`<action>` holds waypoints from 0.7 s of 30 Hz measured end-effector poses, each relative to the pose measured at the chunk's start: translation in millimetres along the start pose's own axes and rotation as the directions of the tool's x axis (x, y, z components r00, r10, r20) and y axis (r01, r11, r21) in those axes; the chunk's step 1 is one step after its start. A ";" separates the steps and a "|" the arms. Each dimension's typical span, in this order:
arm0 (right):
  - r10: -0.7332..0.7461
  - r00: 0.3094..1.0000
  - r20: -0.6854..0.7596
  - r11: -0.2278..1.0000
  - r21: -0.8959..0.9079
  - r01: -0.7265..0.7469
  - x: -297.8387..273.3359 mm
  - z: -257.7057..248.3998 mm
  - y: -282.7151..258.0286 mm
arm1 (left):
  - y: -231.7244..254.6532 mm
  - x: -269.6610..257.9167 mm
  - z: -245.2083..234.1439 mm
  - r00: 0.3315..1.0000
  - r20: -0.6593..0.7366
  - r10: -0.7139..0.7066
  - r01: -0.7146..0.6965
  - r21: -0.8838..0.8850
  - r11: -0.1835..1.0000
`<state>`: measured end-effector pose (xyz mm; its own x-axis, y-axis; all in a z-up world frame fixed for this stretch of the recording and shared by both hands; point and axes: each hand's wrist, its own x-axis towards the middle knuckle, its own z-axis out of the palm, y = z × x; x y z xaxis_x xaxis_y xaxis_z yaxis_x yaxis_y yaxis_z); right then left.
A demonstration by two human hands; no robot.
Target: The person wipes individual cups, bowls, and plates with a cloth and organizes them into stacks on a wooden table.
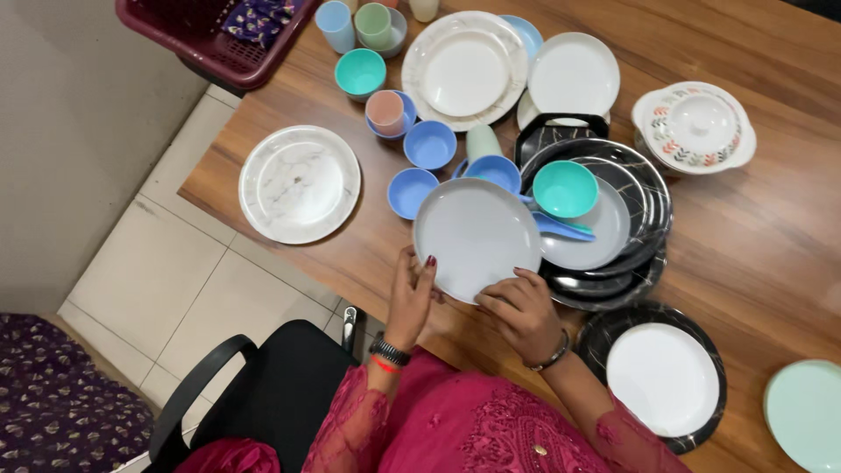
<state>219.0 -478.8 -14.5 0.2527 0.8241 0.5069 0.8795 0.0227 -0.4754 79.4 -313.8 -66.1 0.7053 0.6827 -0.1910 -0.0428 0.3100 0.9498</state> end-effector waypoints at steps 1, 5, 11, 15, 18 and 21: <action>-0.041 0.999 0.017 0.999 -0.002 0.041 14.4 20.8 1.4 | 3.9 0.1 -20.0 0.995 -0.097 0.031 -0.023 0.082 0.996; -0.106 0.985 0.139 0.994 0.018 0.105 64.2 118.2 19.5 | -1.8 20.8 -97.4 0.951 -0.281 -0.125 0.123 -0.026 0.992; -0.023 0.783 0.621 0.963 -0.196 0.184 124.0 253.9 26.5 | -53.6 73.5 -206.6 0.766 -0.605 -0.219 0.105 -0.218 0.970; 0.075 0.627 0.775 0.977 -0.183 0.109 146.4 277.8 29.6 | -76.7 113.7 -254.6 0.708 -0.674 -0.208 0.043 -0.253 0.966; 0.034 0.590 0.806 0.985 -0.126 0.115 136.3 279.2 42.7 | -76.7 129.5 -274.1 0.680 -0.677 -0.282 0.117 -0.280 0.953; 0.049 0.637 0.769 0.994 -0.099 0.043 108.2 260.6 52.8 | -77.9 140.3 -280.1 0.701 -0.649 -0.297 0.177 -0.246 0.953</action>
<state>187.7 -240.9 -172.1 -0.1059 0.9615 -0.2535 0.9251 0.0018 -0.3797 -16.4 -56.9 -236.4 0.0477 0.8155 -0.5768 -0.0901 0.5786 0.8106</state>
